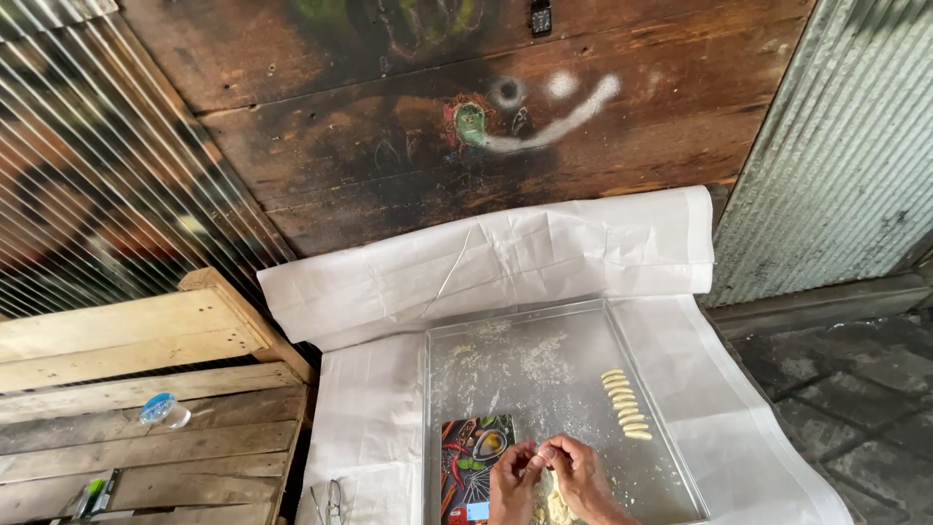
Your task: Shaping dough into crescent-shaped pastries by hand and placing them on a metal tray.
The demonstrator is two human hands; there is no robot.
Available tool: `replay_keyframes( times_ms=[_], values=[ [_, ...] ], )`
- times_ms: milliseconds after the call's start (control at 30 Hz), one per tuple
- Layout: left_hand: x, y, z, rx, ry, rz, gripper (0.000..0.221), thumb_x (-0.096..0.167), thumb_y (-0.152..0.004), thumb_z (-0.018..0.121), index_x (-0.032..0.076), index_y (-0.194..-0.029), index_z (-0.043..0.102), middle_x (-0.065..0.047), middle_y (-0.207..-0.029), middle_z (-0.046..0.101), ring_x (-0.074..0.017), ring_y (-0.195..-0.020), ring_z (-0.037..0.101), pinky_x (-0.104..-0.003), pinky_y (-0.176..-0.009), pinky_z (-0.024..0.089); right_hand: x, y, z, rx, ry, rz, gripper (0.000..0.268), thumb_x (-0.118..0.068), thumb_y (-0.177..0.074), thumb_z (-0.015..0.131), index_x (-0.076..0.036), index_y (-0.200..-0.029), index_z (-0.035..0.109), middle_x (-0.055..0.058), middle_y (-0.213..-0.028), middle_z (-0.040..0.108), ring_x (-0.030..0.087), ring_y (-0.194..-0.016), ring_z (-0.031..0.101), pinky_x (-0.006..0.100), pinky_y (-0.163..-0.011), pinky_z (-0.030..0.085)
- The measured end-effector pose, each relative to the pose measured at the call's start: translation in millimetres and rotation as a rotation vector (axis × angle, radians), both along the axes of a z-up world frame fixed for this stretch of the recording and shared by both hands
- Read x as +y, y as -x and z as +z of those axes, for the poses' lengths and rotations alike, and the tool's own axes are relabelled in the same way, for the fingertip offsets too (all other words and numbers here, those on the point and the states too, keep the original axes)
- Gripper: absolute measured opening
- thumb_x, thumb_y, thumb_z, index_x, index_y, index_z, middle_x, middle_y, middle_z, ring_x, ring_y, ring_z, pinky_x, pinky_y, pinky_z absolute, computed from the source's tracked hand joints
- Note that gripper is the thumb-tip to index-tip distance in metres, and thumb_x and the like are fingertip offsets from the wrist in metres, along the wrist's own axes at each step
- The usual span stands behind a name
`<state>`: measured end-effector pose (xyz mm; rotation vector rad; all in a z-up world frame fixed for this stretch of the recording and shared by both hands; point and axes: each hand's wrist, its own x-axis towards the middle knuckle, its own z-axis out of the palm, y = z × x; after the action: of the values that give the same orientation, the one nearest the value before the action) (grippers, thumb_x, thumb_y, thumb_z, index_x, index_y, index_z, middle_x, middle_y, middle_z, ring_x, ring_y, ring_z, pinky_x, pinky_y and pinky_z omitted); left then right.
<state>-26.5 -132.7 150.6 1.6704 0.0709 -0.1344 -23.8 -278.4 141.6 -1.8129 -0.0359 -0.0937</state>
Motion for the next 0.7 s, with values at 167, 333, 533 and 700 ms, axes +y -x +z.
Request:
replay_keyframes(
  times_ms=[167,333,533,700],
  values=[
    [-5,17,41,0.059,0.073,0.002,0.029,0.029,-0.097,0.065,0.008,-0.111,0.079,-0.004,-0.088,0.078,-0.0116,-0.075,0.067,-0.025,-0.069,0.057,-6,-8,-20,0.034,-0.089,0.021,0.030,-0.034,-0.091,0.072,-0.010,-0.109,0.072,0.001,-0.076,0.073,0.011,-0.055,0.060,0.024,-0.049,0.050],
    [-6,8,36,0.080,0.021,0.035,0.017,0.023,-0.102,0.062,0.011,-0.099,0.073,-0.002,-0.082,0.067,-0.0128,-0.074,0.058,-0.027,-0.068,0.050,-2,-10,-9,0.180,-0.271,-0.013,0.025,-0.019,-0.091,0.074,0.000,-0.107,0.081,0.016,-0.097,0.083,0.023,-0.075,0.080,0.034,-0.068,0.073],
    [1,-12,3,0.022,-0.178,0.006,0.010,0.016,-0.094,0.071,0.013,-0.101,0.078,-0.001,-0.110,0.076,-0.0117,-0.095,0.077,-0.024,-0.083,0.069,-5,-8,8,0.467,-0.395,-0.062,0.037,-0.007,-0.092,0.076,0.005,-0.127,0.074,0.024,-0.110,0.083,0.030,-0.093,0.082,0.036,-0.080,0.070],
    [-2,30,99,-0.410,-0.065,-0.258,0.018,0.002,-0.090,0.065,0.012,-0.104,0.069,-0.011,-0.106,0.072,-0.0235,-0.098,0.070,-0.038,-0.089,0.058,-24,-14,4,0.456,-0.453,-0.150,0.027,-0.007,-0.105,0.061,0.006,-0.125,0.073,0.019,-0.093,0.077,0.024,-0.074,0.065,0.032,-0.066,0.055]
  ],
)
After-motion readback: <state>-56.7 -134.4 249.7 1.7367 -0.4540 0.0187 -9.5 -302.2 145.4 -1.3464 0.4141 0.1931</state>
